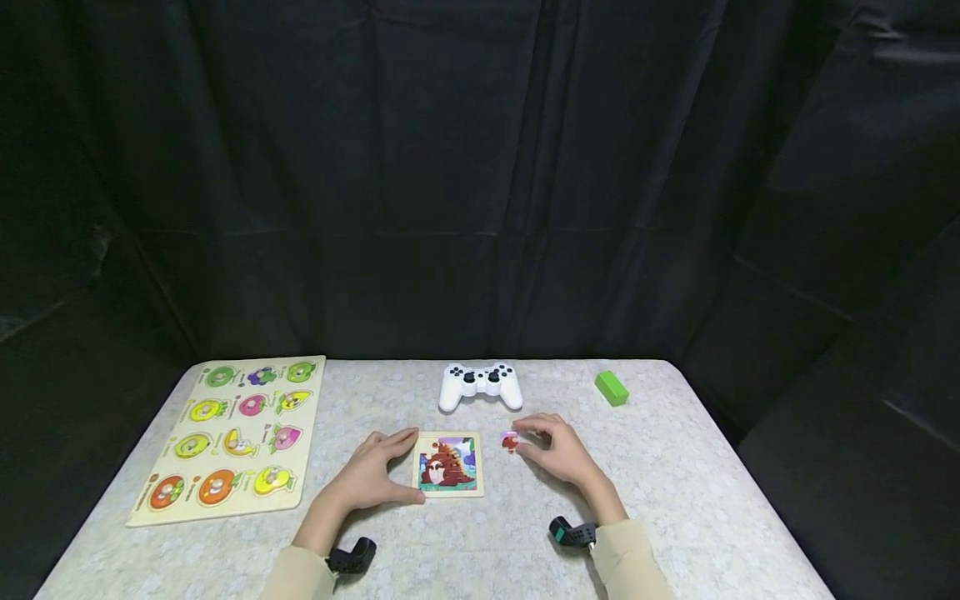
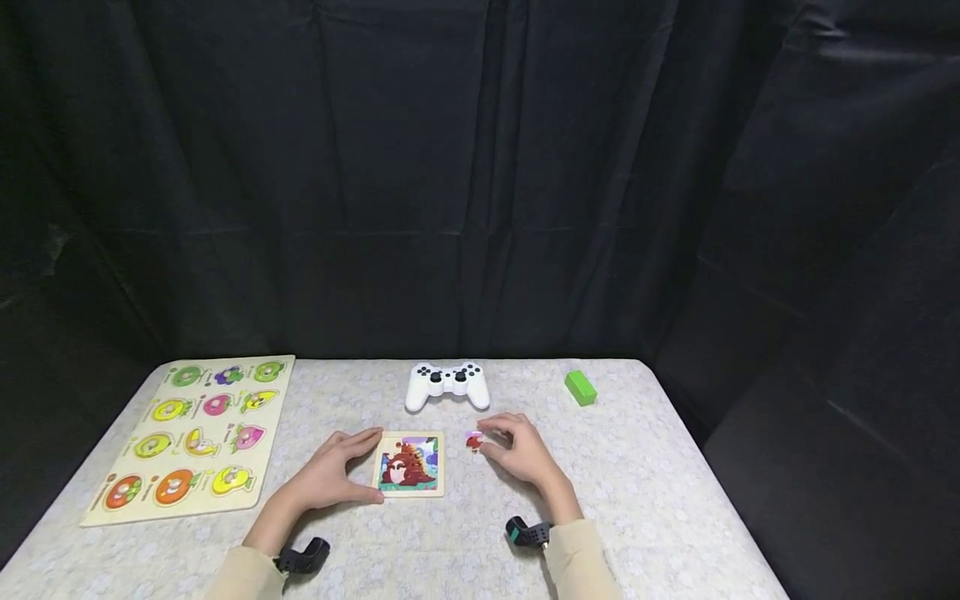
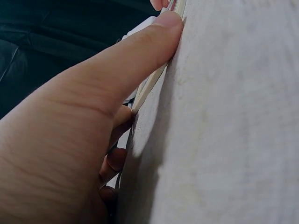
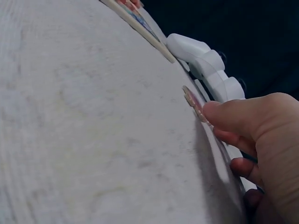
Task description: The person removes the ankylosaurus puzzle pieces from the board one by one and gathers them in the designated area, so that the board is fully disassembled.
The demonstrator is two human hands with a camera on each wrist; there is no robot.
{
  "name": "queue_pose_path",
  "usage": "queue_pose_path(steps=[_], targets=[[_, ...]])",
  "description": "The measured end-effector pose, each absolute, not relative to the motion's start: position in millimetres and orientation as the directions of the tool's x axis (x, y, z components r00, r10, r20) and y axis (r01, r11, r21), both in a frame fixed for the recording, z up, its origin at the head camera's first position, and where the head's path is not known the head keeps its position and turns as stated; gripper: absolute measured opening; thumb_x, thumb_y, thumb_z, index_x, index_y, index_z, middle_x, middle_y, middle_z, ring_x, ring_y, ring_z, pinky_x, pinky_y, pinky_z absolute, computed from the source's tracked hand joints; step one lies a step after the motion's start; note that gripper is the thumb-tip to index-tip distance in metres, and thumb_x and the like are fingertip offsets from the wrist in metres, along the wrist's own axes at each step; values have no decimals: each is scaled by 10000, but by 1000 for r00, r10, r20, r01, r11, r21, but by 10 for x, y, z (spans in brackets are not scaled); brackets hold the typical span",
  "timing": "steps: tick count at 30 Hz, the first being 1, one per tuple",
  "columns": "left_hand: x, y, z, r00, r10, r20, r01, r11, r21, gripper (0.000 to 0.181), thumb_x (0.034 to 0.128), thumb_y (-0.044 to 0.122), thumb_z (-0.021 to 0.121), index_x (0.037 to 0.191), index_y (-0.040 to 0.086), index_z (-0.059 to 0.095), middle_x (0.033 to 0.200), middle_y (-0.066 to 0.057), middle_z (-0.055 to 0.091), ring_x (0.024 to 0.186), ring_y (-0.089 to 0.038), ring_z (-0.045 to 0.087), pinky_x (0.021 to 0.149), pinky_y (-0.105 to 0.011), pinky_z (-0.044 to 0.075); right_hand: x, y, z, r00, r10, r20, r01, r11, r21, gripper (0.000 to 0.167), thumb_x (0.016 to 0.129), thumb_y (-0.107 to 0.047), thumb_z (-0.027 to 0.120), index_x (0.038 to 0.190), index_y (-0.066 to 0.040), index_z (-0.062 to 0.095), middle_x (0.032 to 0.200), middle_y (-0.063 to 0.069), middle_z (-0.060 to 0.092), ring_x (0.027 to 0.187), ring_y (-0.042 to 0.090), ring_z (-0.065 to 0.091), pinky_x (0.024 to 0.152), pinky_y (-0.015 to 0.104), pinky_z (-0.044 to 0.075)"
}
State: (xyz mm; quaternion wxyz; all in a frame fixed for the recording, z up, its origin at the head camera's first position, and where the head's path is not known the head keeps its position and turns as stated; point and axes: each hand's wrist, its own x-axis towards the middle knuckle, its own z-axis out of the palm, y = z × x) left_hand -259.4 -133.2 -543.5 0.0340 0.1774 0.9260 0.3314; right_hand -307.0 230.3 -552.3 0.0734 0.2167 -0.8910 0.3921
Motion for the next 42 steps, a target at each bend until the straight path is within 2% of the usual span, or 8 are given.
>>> queue_pose_path(steps=[7,14,21,26,31,39,42], targets=[[-2594,-1324,-5453,-935,350,56,306,716,627,1115,659,564,979,1579,128,525,1638,0,497,1087,-141,476,1021,-481,470,-3096,2253,-5404,-905,-311,289,-424,606,-673,294,909,-106,821,1200,-67,800,1193,56,764,1078,241,640,926,385,529],[-2589,-1346,-5437,-936,347,53,301,718,628,1118,659,578,974,1586,149,519,1641,11,493,1088,-142,472,1026,-491,463,-3142,1994,-5255,-886,-347,308,-459,560,-690,318,905,-79,818,1218,-37,789,1214,78,760,1112,288,663,949,417,545],[-2598,-1351,-5449,-935,351,45,301,722,623,1115,664,581,972,1586,148,519,1645,9,489,1094,-145,469,1034,-496,456,-3156,1652,-5182,-850,-440,288,-504,523,-688,290,936,-76,795,1222,-35,780,1153,86,763,956,216,625,826,338,513],[-2601,-1340,-5445,-936,349,38,295,720,628,1115,668,589,966,1590,154,514,1643,6,491,1100,-150,478,1035,-504,461,-3133,1422,-5161,-811,-521,267,-544,503,-672,287,946,-86,789,1226,-26,774,1132,115,753,905,214,633,808,330,525],[-2602,-1337,-5434,-934,355,41,301,719,626,1107,676,594,959,1590,156,514,1640,9,494,1105,-152,485,1041,-509,466,-3106,1238,-5150,-783,-586,211,-552,496,-670,284,973,-115,762,1248,-47,768,1123,75,737,884,149,614,766,287,524],[-2602,-1343,-5441,-929,364,64,322,714,622,1110,670,595,962,1583,140,523,1636,10,501,1069,-137,477,998,-476,476,-3118,1163,-5243,-762,-627,165,-572,530,-626,242,970,-118,765,1207,-74,787,1017,16,730,808,51,569,748,259,504],[-2602,-1350,-5447,-927,369,69,329,711,621,1105,674,592,961,1581,134,525,1636,6,500,1064,-136,475,992,-471,476,-3120,1163,-5285,-757,-634,161,-579,535,-615,231,973,-129,765,1197,-84,795,1034,12,743,815,33,556,751,251,495]])
